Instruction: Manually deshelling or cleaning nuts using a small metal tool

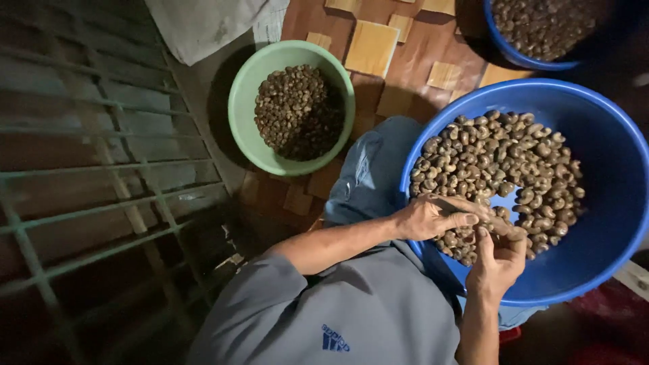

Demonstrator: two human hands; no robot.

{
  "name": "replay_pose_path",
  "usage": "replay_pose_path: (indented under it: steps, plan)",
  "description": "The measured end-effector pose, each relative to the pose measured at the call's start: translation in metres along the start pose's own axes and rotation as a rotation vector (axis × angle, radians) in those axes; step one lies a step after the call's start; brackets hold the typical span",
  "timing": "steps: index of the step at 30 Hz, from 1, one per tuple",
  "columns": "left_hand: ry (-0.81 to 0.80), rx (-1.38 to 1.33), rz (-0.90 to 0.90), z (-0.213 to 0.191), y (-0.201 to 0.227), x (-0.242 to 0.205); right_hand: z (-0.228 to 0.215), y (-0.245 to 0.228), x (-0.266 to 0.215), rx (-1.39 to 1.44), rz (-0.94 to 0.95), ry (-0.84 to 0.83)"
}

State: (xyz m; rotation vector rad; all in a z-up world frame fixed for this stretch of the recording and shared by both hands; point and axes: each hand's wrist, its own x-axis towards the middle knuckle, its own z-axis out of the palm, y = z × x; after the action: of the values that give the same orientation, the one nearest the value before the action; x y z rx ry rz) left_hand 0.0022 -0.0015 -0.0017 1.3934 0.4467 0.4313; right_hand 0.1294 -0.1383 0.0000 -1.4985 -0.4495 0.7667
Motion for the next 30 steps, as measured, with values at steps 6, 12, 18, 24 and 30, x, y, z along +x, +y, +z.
replay_pose_path:
  steps: [6, 12, 18, 24, 30]
  plan:
    - [0.045, -0.136, 0.196, 0.022, -0.02, 0.002, -0.05, 0.073, 0.003, -0.033, -0.178, 0.042]
    - [0.139, -0.139, 0.226, 0.033, -0.038, 0.008, -0.038, 0.054, -0.006, 0.075, -0.085, 0.114]
    - [0.101, -0.006, 0.228, 0.022, 0.003, 0.006, -0.019, 0.034, -0.013, 0.122, -0.033, 0.147]
    - [0.028, -0.001, 0.196, 0.025, 0.016, 0.012, -0.015, 0.021, -0.013, 0.149, -0.048, 0.109]
    - [0.01, 0.025, 0.165, 0.026, 0.009, 0.008, -0.009, 0.023, -0.015, 0.206, -0.072, 0.093]
